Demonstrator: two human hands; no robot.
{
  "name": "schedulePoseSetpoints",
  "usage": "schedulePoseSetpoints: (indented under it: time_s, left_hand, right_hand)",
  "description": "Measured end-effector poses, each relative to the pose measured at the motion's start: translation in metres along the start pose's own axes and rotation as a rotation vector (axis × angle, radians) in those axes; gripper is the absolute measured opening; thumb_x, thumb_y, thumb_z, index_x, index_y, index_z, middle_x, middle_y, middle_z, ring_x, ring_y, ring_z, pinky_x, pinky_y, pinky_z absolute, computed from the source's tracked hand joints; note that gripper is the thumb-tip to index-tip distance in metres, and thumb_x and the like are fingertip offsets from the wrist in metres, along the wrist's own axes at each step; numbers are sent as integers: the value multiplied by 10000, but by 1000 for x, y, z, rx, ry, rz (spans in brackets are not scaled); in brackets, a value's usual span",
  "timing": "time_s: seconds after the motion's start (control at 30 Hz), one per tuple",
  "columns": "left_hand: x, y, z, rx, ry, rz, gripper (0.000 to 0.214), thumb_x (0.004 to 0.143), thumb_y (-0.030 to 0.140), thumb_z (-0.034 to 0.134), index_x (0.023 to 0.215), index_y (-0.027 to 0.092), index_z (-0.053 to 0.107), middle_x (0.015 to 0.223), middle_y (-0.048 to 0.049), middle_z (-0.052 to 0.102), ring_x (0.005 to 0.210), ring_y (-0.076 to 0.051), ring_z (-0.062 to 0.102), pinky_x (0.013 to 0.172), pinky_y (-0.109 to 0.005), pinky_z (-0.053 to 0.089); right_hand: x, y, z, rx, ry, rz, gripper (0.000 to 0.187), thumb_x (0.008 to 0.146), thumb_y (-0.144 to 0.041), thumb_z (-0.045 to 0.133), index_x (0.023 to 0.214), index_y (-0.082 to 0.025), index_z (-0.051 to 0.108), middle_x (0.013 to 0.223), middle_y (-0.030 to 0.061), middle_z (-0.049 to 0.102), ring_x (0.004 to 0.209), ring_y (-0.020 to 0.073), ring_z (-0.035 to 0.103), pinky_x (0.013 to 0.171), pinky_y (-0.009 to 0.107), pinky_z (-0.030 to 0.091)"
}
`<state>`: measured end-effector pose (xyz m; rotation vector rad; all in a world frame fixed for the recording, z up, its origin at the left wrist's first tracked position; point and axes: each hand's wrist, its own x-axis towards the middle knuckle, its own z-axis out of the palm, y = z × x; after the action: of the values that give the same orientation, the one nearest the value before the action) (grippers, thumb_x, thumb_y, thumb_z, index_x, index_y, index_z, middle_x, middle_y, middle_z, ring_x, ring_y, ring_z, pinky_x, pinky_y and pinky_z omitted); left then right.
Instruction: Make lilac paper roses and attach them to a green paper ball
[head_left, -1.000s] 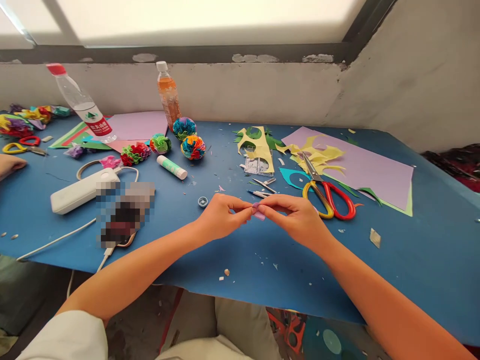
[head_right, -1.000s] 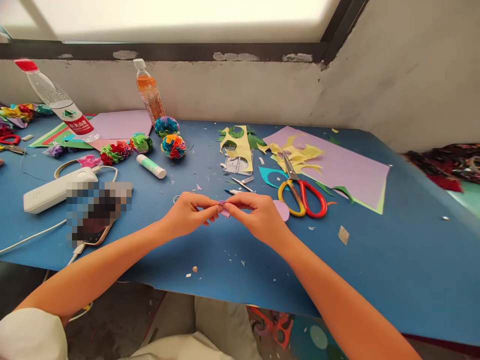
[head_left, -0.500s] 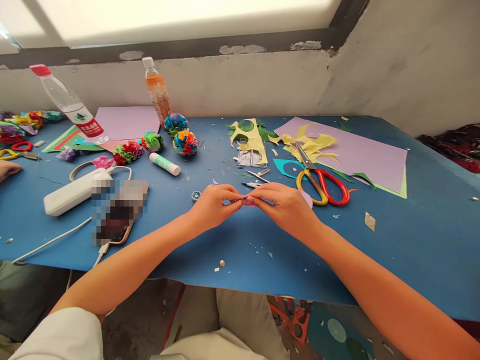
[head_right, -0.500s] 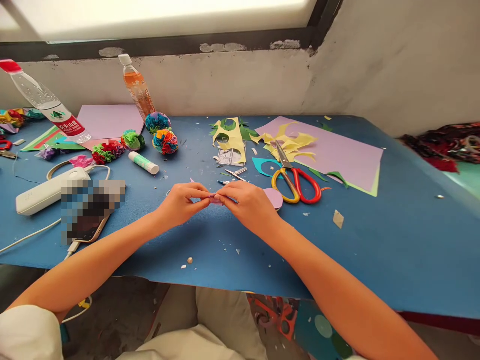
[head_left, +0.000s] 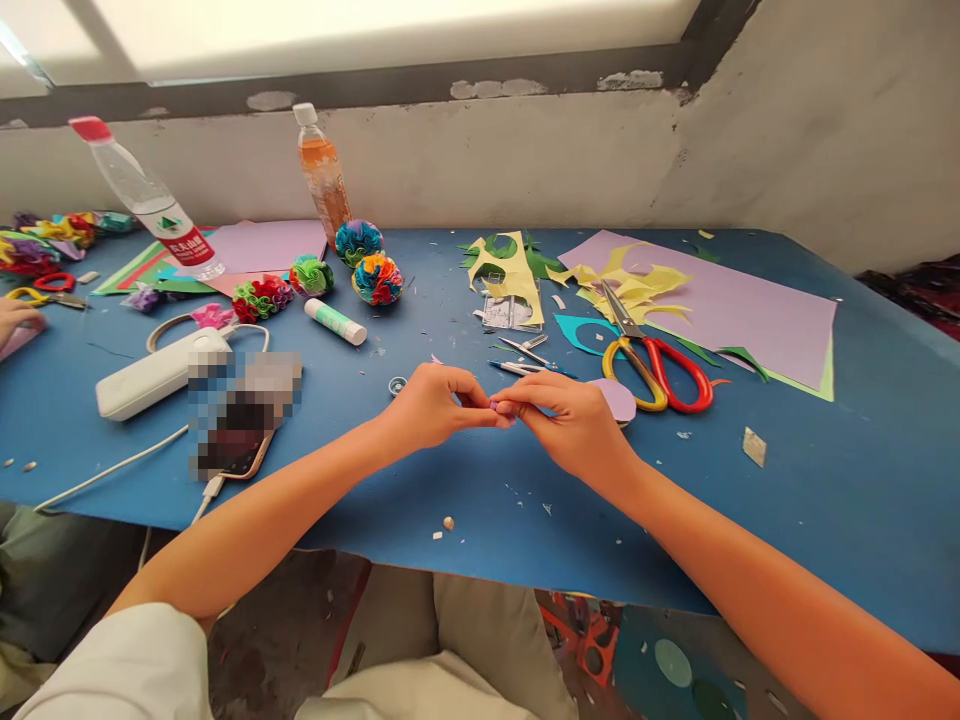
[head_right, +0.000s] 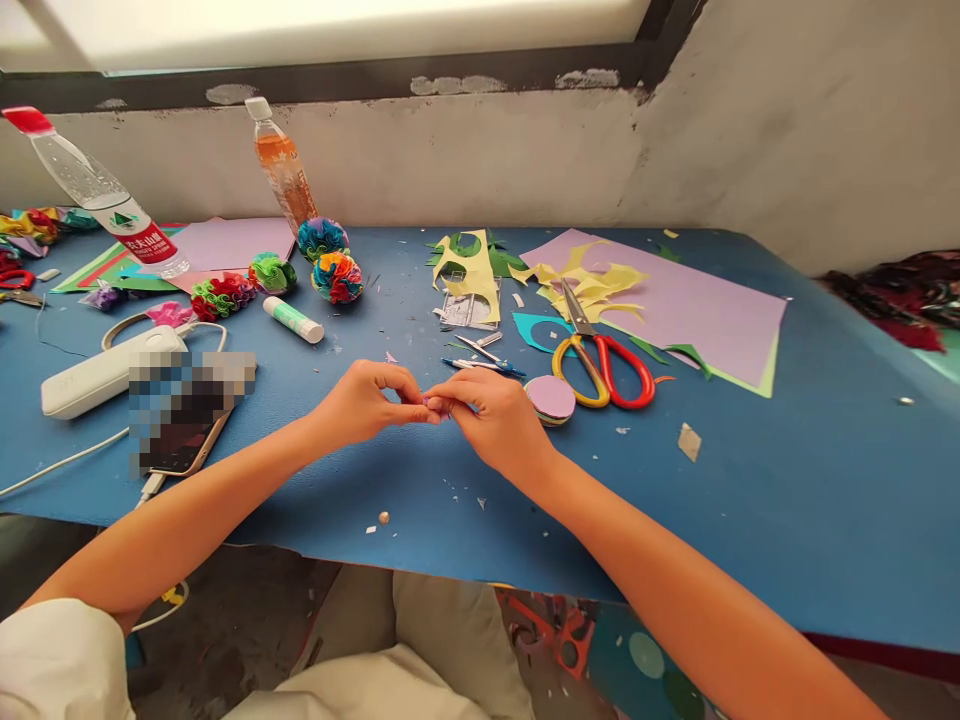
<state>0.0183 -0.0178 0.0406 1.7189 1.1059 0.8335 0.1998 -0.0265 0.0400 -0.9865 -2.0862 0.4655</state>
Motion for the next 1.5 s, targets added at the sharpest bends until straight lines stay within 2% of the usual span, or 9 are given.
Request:
schedulePoseSetpoints:
  time_s: [0.13,0.27,0.43,0.57,0.7,0.87,1.07,1.3,1.5]
  left_hand:
    - [1,2,-3,-31,-45,-79,321,594,423,791,612,128,664,587,10,622,539,-71,485,505,-197,388]
    - [4,3,-11,-190,-215,-99,288,598,378,797,673,127,677,674,-13,650,634,-98,554,551,-206,488]
    - [6,5,-19,-373,-457,-201,263,574,328,823,647,118,681,658,-11,635,670,-104,571,556,-216,536]
    - [6,4,-18,-415,-587,-284,311,556,373,833,627,117,673,575,20,562,601,-89,519,523,-243,551]
    - [7,3,-16,-456,-431,-187,344,584,413,816,675,116,669,630,-1,590,638,-96,542,476,-196,512]
    - [6,2,-16,-386,-93,206,348,527,371,861,627,122,639,664,5,591,600,-70,534,454,-160,450]
    - [2,3,-16,-151,6,559,194,606,281,833,689,156,710,691,-10,660,576,-51,555,434,-131,414]
    - [4,3,-17,-294,-25,380,272,558,315,853,705,143,702,698,-10,646,589,-71,581,418,-135,448]
    - [10,0,-22,-387,-266,153,258,565,273,852,700,130,685,672,-11,656,643,-97,612,487,-166,514]
  right_hand:
    - [2,-2,0,134,-40,130,181,814,-244,573,764,-234,746,716,13,702,655,149,632,652,293,535]
    - [7,0,-8,275,-99,217,176,827,-329,596,846,-240,748,716,14,692,656,140,631,619,266,526]
    - [9,6,-14,294,-164,-137,163,843,-260,612,941,-290,738,914,33,689,825,136,642,705,255,532]
    - [7,5,-12,246,-161,-358,181,877,-219,574,920,-286,736,893,37,688,779,112,636,682,223,524]
    - [5,2,-13,102,-15,-320,206,892,-213,545,836,-267,735,814,44,682,741,121,639,650,227,527]
    - [4,7,-13,-18,106,-238,180,887,-251,560,828,-265,730,837,39,690,744,129,650,645,244,546]
    - [4,10,-10,-102,168,-342,160,830,-104,607,857,-226,709,835,33,692,767,117,658,652,206,545]
    - [4,7,-11,-134,183,-406,169,816,-60,609,864,-202,688,827,46,681,770,125,656,668,215,547]
    - [3,5,-13,-148,135,-466,206,817,-34,595,850,-223,668,816,21,688,765,115,650,642,205,530]
